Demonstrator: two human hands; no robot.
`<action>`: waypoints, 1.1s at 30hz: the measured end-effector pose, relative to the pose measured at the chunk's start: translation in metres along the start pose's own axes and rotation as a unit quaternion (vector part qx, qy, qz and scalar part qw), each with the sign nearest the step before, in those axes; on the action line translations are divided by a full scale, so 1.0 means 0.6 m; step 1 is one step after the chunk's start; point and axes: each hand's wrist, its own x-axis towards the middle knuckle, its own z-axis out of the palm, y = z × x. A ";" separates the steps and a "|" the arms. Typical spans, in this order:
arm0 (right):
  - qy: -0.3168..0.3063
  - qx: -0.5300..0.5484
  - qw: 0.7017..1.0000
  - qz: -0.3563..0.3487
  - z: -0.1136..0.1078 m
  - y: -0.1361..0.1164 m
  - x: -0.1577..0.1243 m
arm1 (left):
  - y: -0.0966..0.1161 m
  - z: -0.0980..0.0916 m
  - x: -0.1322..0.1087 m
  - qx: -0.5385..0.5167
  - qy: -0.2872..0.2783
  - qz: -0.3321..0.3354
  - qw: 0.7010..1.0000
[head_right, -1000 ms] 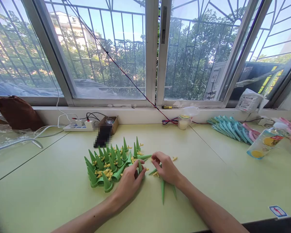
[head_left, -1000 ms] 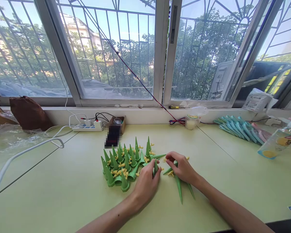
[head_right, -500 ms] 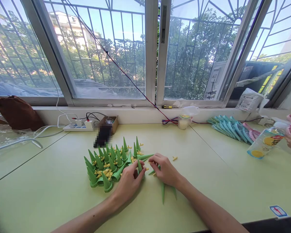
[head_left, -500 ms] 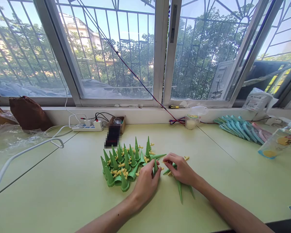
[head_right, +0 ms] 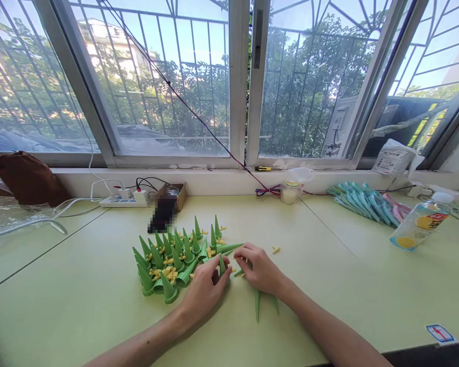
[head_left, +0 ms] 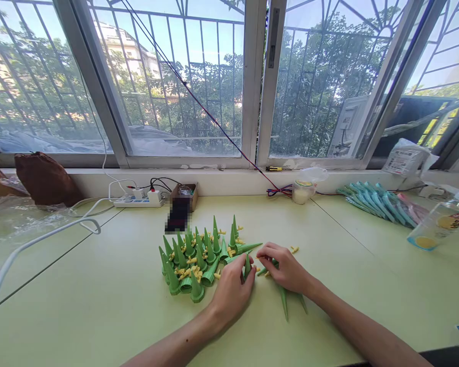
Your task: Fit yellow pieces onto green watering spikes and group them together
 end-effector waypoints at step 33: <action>-0.042 -0.037 0.998 -0.003 0.000 -0.009 -0.002 | 0.004 0.002 -0.006 0.001 -0.031 0.050 0.998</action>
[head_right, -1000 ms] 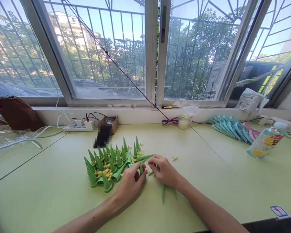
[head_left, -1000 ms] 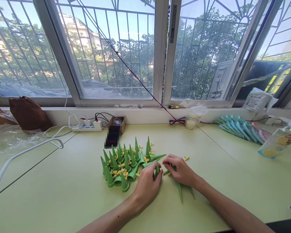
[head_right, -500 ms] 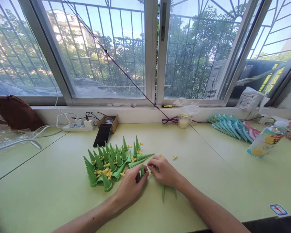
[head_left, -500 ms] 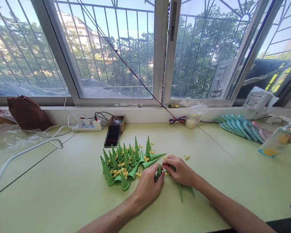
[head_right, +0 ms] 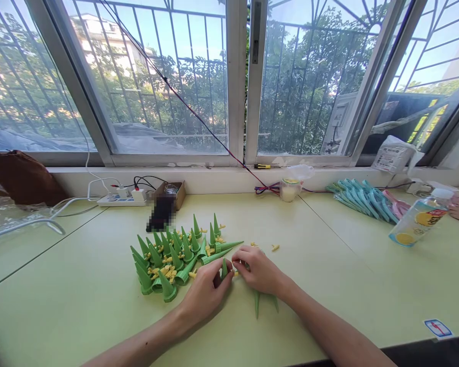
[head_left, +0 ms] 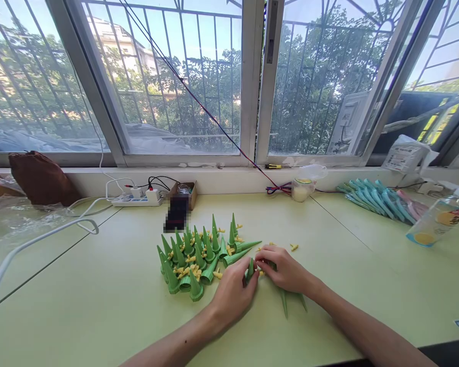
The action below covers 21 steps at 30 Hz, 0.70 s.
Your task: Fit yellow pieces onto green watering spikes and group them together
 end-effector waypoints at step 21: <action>-0.021 0.001 1.000 -0.003 0.002 0.000 -0.001 | -0.005 0.002 -0.001 0.003 -0.001 0.020 1.000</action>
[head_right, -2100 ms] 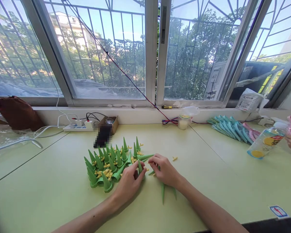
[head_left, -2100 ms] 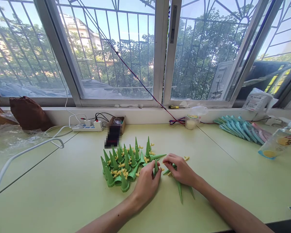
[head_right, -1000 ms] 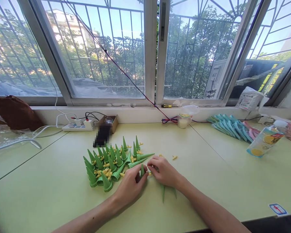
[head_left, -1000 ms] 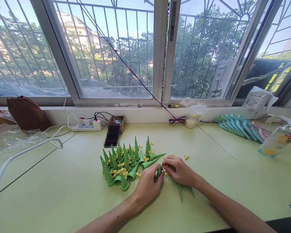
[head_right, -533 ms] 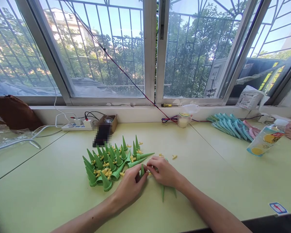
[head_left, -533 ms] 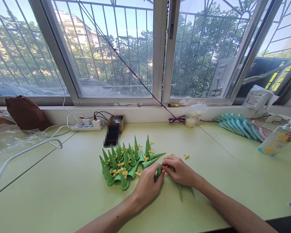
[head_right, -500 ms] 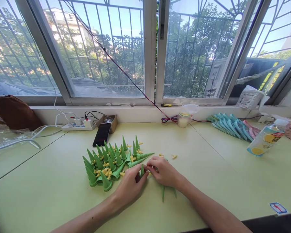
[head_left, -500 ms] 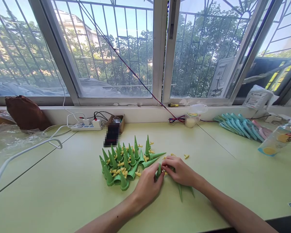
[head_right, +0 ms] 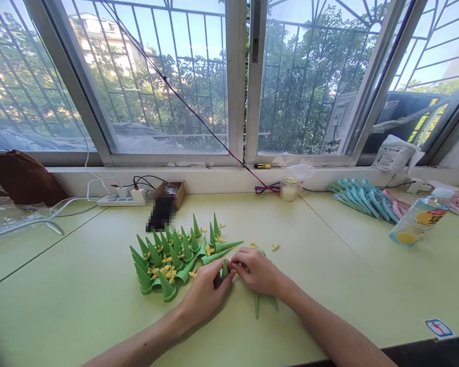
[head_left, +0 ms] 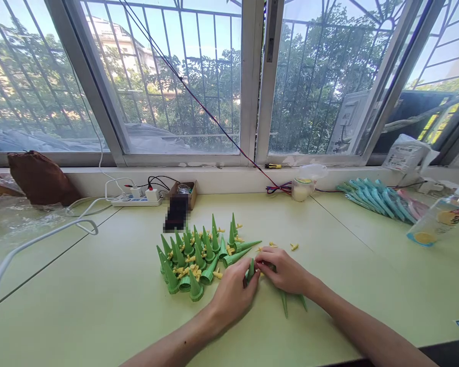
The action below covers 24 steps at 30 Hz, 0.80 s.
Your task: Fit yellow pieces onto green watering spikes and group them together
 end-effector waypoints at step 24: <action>-0.004 -0.002 1.000 -0.001 -0.001 -0.001 0.001 | 0.000 0.001 0.001 0.003 -0.007 -0.001 1.000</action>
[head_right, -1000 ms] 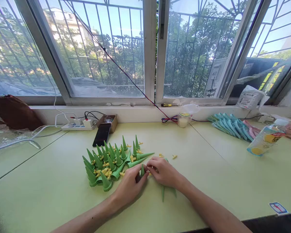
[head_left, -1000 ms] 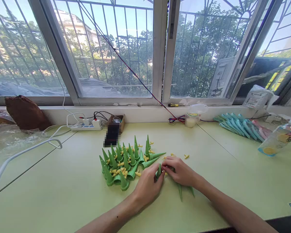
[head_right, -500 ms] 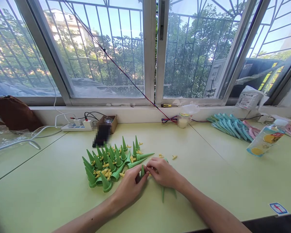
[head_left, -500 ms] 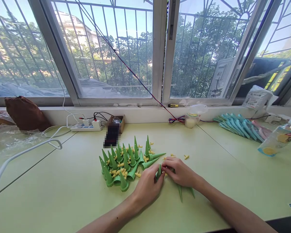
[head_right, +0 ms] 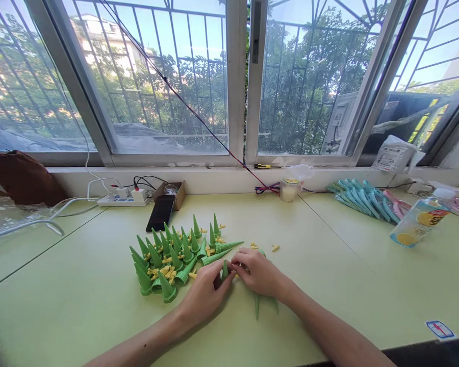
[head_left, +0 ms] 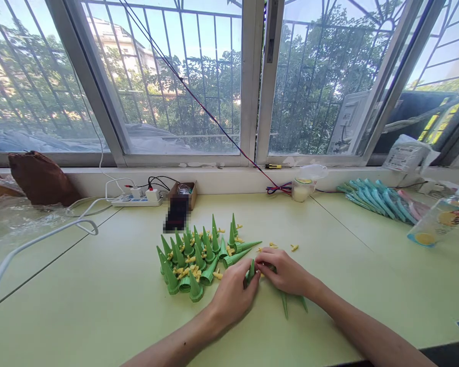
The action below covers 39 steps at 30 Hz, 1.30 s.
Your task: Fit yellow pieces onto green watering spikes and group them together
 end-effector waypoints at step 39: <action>-0.004 -0.001 1.000 -0.002 -0.001 -0.001 0.000 | 0.002 -0.003 -0.001 -0.008 0.005 0.002 1.000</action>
